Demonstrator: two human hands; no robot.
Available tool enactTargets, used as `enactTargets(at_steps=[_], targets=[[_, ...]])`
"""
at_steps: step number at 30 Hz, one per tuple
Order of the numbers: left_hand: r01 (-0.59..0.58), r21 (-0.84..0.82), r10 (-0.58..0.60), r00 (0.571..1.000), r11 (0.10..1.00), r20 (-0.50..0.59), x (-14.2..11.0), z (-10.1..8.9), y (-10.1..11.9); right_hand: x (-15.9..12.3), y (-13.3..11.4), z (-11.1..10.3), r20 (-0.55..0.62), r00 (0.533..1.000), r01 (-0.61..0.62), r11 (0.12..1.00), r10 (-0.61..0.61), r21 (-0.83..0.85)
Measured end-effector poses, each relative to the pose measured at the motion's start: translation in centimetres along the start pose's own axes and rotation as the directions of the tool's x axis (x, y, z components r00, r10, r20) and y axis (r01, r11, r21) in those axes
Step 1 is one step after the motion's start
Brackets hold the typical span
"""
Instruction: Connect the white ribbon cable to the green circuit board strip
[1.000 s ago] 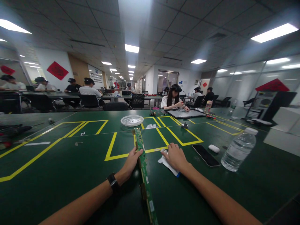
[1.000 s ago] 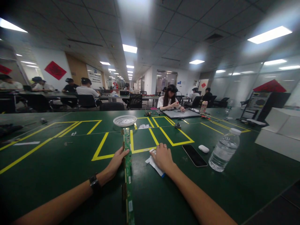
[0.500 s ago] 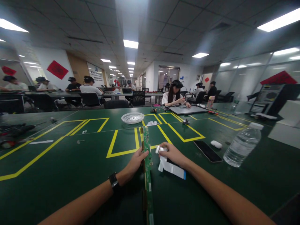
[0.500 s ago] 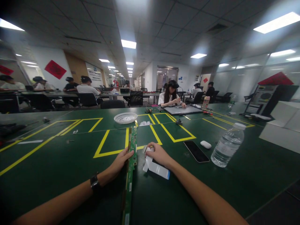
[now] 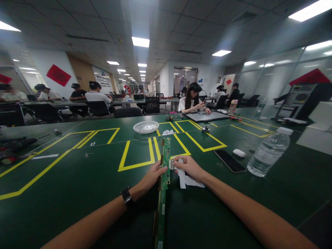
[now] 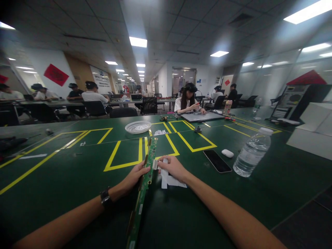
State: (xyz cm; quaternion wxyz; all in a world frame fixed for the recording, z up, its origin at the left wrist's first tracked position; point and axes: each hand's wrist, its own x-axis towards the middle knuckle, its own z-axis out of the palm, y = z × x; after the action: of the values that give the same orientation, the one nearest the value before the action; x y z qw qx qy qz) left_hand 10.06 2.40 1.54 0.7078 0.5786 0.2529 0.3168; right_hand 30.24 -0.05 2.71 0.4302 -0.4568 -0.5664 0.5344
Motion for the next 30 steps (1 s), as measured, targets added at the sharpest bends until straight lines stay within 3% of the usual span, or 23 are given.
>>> enactTargets(at_steps=[30], targets=[[-0.033,0.008,0.033,0.999,0.999,0.041,0.12,-0.2,-0.36,-0.18,-0.35,0.11,-0.016,0.999,0.031,0.998,-0.031,-0.046]])
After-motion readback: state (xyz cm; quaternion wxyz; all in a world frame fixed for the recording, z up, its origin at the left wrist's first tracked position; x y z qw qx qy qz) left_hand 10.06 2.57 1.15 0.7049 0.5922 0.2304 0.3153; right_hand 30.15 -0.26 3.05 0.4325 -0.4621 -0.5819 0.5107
